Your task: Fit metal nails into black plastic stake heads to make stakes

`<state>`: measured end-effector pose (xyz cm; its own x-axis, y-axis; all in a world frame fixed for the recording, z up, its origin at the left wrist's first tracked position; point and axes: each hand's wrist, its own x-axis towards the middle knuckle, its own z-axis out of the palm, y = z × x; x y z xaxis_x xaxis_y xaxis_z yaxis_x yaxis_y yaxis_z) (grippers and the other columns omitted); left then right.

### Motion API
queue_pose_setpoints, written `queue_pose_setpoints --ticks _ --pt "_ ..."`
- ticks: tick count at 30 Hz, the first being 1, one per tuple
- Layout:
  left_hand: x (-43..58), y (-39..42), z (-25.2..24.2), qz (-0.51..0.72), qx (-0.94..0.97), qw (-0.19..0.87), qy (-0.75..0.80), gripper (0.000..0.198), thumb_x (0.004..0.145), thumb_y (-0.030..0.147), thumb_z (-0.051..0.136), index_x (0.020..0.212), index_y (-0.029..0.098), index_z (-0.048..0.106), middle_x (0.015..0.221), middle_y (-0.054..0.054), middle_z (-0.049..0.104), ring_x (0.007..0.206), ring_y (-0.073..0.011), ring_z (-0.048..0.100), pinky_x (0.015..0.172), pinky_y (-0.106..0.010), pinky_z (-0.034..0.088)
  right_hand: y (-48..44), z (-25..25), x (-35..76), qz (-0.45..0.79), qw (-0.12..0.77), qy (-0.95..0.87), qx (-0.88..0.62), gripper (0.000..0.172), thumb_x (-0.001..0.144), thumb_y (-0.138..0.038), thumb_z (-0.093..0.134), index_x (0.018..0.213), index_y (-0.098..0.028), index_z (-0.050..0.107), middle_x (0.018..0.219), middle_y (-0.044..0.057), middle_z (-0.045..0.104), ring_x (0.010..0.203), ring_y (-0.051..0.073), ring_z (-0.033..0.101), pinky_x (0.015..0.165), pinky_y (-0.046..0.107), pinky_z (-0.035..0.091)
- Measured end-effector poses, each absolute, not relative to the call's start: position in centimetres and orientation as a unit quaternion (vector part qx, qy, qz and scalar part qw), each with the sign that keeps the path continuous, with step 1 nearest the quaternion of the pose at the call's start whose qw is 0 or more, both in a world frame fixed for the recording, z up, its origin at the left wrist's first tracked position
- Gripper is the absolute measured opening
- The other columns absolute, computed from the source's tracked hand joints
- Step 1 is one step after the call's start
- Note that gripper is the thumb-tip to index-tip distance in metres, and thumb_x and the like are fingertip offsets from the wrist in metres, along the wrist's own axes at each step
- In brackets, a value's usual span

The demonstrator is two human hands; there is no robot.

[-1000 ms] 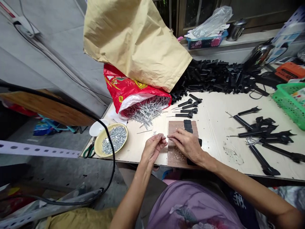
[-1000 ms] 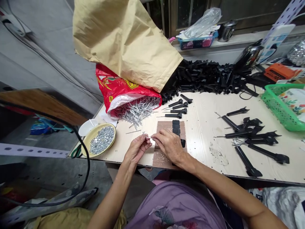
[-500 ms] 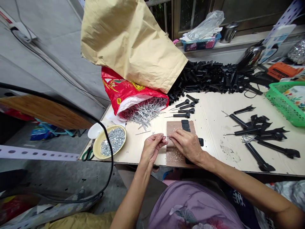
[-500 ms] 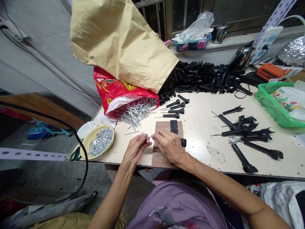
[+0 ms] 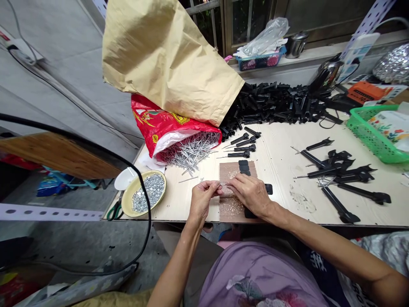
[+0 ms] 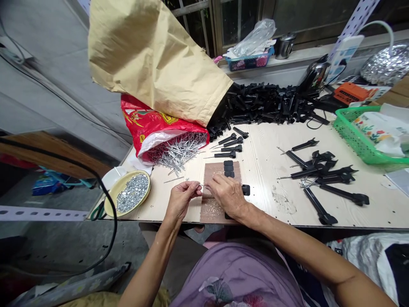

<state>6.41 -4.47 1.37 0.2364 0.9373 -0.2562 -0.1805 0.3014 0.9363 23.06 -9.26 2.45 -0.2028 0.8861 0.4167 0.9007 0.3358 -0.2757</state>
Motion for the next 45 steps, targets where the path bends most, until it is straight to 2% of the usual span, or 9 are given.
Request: queue_pose_setpoints --ticks 7,13,18,24,29,34,39,43,45 --pt "6.7 -4.5 1.1 0.419 0.436 0.652 0.457 0.024 0.069 0.033 0.073 0.077 0.011 0.07 0.068 -0.003 0.066 0.057 -0.009 0.059 0.063 -0.024 0.051 -9.0 2.3 23.6 0.123 0.311 -0.735 -0.59 0.019 0.093 -0.03 0.045 0.092 -0.021 0.062 0.087 0.002 0.062 0.078 0.014 0.057 0.063 0.024 0.036" --pt "6.8 -4.5 0.8 0.411 0.457 0.632 0.473 0.026 0.068 0.035 0.072 0.078 0.011 0.071 0.069 -0.004 0.067 0.057 -0.0101 0.059 0.062 -0.024 0.051 -8.6 1.7 23.6 0.223 0.333 -0.702 -0.589 0.018 0.091 -0.03 0.048 0.082 -0.02 0.06 0.082 0.0 0.062 0.075 0.013 0.057 0.063 0.023 0.036" --pt "7.2 -4.4 0.2 0.42 0.416 0.65 0.476 0.029 0.064 0.036 0.075 0.074 0.01 0.069 0.064 -0.002 0.065 0.051 -0.0088 0.056 0.055 -0.023 0.049 -8.8 0.9 23.2 0.113 0.323 -0.717 -0.607 0.015 0.091 -0.029 0.049 0.088 -0.02 0.061 0.085 0.002 0.062 0.078 0.014 0.056 0.064 0.025 0.035" --pt "7.7 -4.3 -0.3 0.447 0.394 0.649 0.474 0.029 0.064 0.034 0.076 0.075 0.009 0.068 0.064 -0.002 0.063 0.051 -0.0082 0.056 0.055 -0.023 0.048 -8.8 0.7 22.8 -0.042 0.273 -0.755 -0.595 0.024 0.094 -0.026 0.042 0.083 -0.018 0.061 0.083 0.005 0.062 0.079 0.017 0.053 0.07 0.031 0.031" --pt "7.7 -4.1 -0.5 0.442 0.42 0.636 0.472 0.028 0.066 0.035 0.074 0.075 0.009 0.068 0.065 -0.002 0.064 0.052 -0.0084 0.056 0.056 -0.023 0.049 -8.8 0.7 23.0 0.053 0.27 -0.74 -0.613 0.024 0.095 -0.03 0.04 0.088 -0.019 0.06 0.082 0.002 0.06 0.072 0.013 0.054 0.064 0.026 0.034" --pt "7.7 -4.2 -0.5 0.425 0.427 0.641 0.475 0.028 0.066 0.036 0.074 0.072 0.009 0.067 0.063 -0.002 0.064 0.051 -0.0089 0.056 0.055 -0.023 0.049 -8.8 0.5 23.4 0.071 0.257 -0.753 -0.602 0.02 0.094 -0.028 0.043 0.095 -0.02 0.061 0.088 0.004 0.059 0.078 0.014 0.056 0.065 0.025 0.037" --pt "7.7 -4.1 -0.3 0.423 0.465 0.619 0.471 0.027 0.068 0.036 0.072 0.075 0.01 0.068 0.066 -0.003 0.065 0.054 -0.0088 0.056 0.057 -0.022 0.048 -8.9 0.4 23.8 0.144 0.29 -0.732 -0.599 0.02 0.094 -0.031 0.043 0.092 -0.02 0.059 0.086 0.002 0.061 0.077 0.013 0.058 0.063 0.023 0.038" --pt "7.7 -4.1 -0.1 0.416 0.474 0.616 0.471 0.027 0.069 0.036 0.071 0.074 0.011 0.068 0.065 -0.002 0.064 0.054 -0.009 0.056 0.057 -0.022 0.048 -9.1 0.5 23.9 0.119 0.269 -0.736 -0.61 0.027 0.096 -0.034 0.037 0.09 -0.02 0.059 0.083 0.003 0.061 0.075 0.014 0.058 0.06 0.024 0.036" --pt "7.7 -4.2 0.0 0.414 0.479 0.611 0.475 0.026 0.069 0.036 0.071 0.074 0.011 0.068 0.066 -0.002 0.064 0.054 -0.0091 0.056 0.058 -0.023 0.048 -9.1 0.6 23.9 0.13 0.286 -0.73 -0.607 0.022 0.095 -0.033 0.04 0.092 -0.02 0.058 0.085 0.002 0.062 0.075 0.014 0.058 0.06 0.024 0.036"
